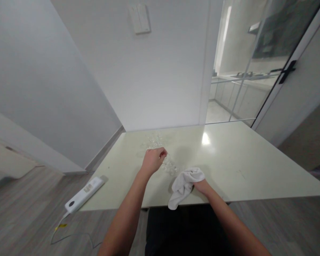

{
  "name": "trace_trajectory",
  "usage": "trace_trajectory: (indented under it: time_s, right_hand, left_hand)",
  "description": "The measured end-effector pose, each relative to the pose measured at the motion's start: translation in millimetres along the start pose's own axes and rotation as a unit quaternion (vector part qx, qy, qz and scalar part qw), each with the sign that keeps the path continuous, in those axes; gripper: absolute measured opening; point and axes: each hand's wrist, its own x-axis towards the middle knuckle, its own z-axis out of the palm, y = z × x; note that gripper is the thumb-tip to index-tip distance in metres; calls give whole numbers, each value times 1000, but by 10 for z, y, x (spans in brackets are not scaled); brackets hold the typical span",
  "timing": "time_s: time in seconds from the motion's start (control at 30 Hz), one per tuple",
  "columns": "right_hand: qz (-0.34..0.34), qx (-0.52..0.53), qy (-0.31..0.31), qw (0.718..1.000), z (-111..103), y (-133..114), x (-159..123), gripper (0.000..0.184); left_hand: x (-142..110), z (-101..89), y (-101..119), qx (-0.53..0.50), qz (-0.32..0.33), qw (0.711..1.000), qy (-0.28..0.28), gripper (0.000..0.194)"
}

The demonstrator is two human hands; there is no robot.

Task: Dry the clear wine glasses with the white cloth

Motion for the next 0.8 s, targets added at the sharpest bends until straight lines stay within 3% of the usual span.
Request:
trace_trajectory:
  time_s: [0.2,0.43,0.8]
  right_hand:
    - [13,8,33,999,-6,-33,-7,32]
    - [5,-9,16,1000,-31,-58,5,31]
    - [8,1,10,1000,-44,-121,31,34]
  left_hand:
    - [-162,-61,-351,31,-87,996,-18,17]
    - [-118,-89,-574,111,-207,972,-30,19]
    - [144,-31,-742,132,-272,953,-13,21]
